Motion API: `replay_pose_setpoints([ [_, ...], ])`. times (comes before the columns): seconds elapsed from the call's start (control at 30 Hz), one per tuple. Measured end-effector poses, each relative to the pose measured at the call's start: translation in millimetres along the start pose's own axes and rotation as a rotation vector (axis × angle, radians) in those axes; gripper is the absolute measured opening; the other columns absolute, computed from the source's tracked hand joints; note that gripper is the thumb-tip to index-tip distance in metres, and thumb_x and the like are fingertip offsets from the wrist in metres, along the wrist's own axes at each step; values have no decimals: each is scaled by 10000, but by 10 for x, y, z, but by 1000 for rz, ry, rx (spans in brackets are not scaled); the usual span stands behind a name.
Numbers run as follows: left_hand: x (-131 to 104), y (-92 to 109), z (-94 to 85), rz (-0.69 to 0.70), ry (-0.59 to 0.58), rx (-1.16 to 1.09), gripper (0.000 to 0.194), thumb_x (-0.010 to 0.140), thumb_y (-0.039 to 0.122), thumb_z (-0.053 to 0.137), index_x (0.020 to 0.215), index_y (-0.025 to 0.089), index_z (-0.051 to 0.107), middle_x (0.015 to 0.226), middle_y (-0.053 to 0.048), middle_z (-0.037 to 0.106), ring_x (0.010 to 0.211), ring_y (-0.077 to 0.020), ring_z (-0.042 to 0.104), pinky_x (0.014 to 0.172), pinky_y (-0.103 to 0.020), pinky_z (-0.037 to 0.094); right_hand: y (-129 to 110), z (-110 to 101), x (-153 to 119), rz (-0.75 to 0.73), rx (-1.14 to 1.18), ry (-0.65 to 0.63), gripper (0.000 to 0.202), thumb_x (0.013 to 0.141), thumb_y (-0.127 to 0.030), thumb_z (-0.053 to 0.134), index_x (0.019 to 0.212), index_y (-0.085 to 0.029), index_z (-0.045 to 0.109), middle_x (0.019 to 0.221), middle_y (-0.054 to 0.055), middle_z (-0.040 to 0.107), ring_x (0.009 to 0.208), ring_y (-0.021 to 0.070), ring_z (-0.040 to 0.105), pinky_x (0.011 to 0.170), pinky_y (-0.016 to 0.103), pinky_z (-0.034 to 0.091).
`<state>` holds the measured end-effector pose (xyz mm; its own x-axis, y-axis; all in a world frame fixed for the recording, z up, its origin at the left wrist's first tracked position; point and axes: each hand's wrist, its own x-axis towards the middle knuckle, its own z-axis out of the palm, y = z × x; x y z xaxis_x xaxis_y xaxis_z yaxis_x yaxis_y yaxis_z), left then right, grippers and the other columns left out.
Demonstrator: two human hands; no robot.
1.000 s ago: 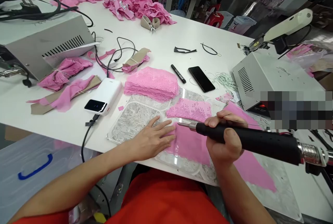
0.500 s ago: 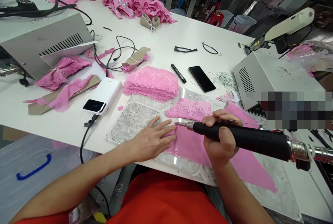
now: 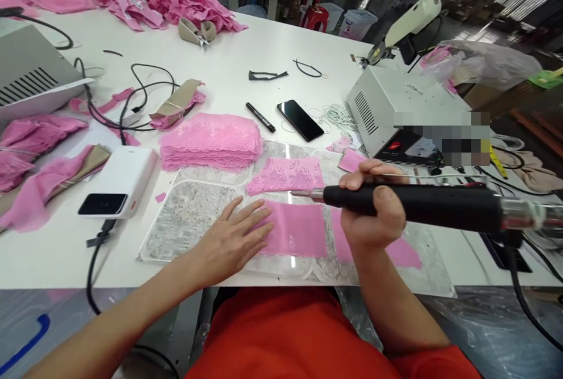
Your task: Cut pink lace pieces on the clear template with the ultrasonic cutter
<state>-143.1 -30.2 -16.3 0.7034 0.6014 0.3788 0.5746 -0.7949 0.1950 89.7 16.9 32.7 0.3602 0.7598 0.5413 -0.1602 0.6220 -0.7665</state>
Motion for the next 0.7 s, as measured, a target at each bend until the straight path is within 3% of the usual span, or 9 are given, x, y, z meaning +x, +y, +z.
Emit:
replay_pose_setpoints([
  [0.3, 569, 408, 281, 104, 8, -16, 250, 994, 252, 507, 1172, 141, 643, 1283, -110, 653, 1241, -306, 573, 1069, -509, 451, -109, -615, 118, 46, -52, 163, 174, 644, -281, 570, 778, -174, 602, 795, 13, 572, 517, 87, 517, 526, 292, 450],
  [0.5, 677, 467, 457, 31, -38, 52, 404, 1016, 394, 472, 1301, 130, 584, 1393, -133, 578, 1323, -312, 510, 1099, -492, 424, -83, -702, 112, 57, 7, 142, 180, 641, -250, 567, 789, -179, 642, 795, 14, 601, 514, 92, 533, 512, 288, 453],
  [0.7, 678, 462, 507, 29, -104, 63, 464, 1004, 452, 482, 1348, 148, 549, 1439, -129, 538, 1357, -309, 477, 1138, -499, 355, -66, -724, 109, 67, 9, 149, 179, 645, -247, 574, 802, -196, 645, 822, 7, 612, 529, 94, 539, 537, 296, 466],
])
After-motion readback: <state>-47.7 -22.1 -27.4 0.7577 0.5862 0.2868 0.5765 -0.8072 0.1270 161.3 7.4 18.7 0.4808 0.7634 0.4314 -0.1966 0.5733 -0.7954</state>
